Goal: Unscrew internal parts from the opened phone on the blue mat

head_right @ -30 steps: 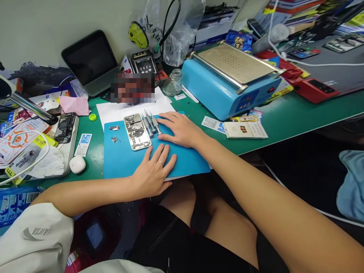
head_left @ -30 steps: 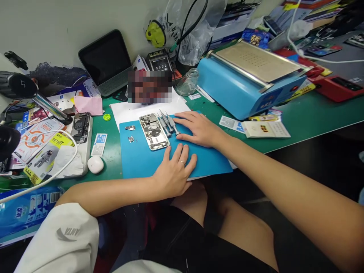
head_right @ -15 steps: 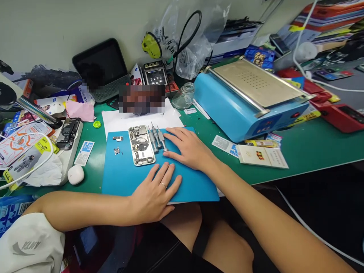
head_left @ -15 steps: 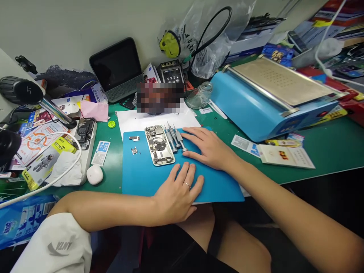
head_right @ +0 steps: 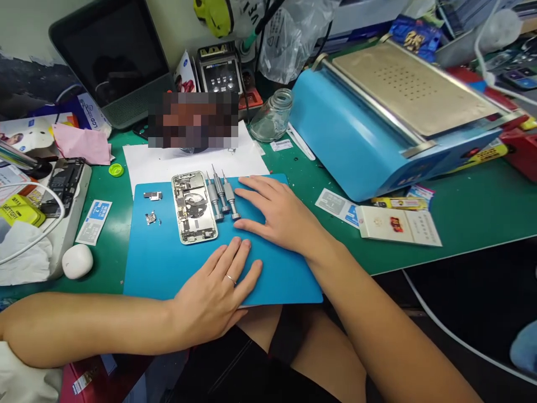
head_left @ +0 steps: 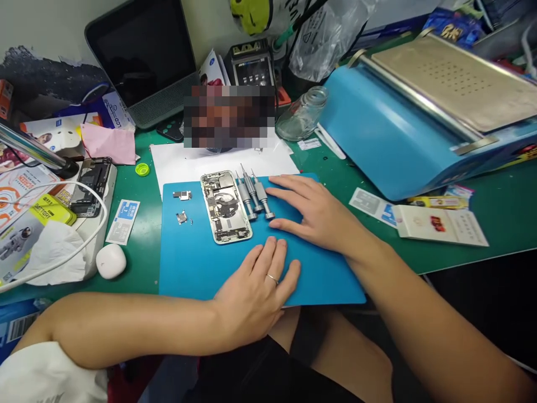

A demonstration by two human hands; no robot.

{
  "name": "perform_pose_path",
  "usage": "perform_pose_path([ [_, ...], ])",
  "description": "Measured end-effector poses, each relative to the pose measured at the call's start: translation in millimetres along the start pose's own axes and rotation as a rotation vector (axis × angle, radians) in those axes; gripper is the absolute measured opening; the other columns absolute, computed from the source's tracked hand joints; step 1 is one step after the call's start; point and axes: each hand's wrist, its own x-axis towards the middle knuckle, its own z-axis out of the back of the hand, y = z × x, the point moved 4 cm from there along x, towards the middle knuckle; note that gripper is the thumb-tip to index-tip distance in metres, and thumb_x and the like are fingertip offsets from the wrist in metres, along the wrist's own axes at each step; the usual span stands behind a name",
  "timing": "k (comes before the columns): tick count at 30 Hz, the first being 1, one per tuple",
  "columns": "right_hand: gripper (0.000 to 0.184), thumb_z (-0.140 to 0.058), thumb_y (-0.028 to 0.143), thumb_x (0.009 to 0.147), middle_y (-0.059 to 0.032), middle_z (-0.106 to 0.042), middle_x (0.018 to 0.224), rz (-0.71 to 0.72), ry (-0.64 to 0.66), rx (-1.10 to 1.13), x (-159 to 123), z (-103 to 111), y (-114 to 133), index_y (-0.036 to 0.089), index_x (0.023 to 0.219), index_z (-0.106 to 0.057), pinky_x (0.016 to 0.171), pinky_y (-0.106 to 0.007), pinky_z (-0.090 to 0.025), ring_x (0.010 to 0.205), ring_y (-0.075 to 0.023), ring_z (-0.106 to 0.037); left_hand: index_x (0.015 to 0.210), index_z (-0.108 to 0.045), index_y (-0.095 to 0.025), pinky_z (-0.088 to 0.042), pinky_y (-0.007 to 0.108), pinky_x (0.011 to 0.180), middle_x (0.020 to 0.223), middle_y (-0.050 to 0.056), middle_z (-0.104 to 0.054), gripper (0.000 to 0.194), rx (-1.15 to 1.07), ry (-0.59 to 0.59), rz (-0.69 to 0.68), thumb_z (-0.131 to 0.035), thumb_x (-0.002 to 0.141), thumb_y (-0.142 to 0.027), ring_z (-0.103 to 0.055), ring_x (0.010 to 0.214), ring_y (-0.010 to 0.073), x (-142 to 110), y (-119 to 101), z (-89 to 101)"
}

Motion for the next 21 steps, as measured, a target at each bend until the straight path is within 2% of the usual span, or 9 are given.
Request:
perform_pose_path([
  [10, 0.066, -0.051, 0.072, 0.096, -0.0121, -0.056, 0.157, -0.071, 0.039, 0.097, -0.7, 3.5, -4.5, 0.028, 0.146, -0.059, 0.121, -0.064, -0.041, 0.146, -0.0395, -0.051, 0.159, -0.041, -0.003, -0.038, 0.046, 0.118, 0.163, 0.027, -0.041, 0.075, 0.047, -0.009, -0.008, -0.049, 0.103, -0.052, -0.04, 0.153, 0.0392, 0.6, -2.5, -3.2],
  [21, 0.063, -0.053, 0.07, 0.096, -0.0119, -0.058, 0.156, -0.085, 0.018, 0.147, -3.3, 5.6, -9.9, 0.026, 0.141, -0.063, 0.123, -0.065, -0.04, 0.147, -0.0397, -0.051, 0.159, -0.041, -0.006, -0.039, 0.052, 0.118, 0.165, 0.027, -0.039, 0.078, -0.001, 0.021, -0.007, -0.056, 0.099, -0.053, -0.038, 0.153, 0.0423, 2.4, -2.0, -2.4],
])
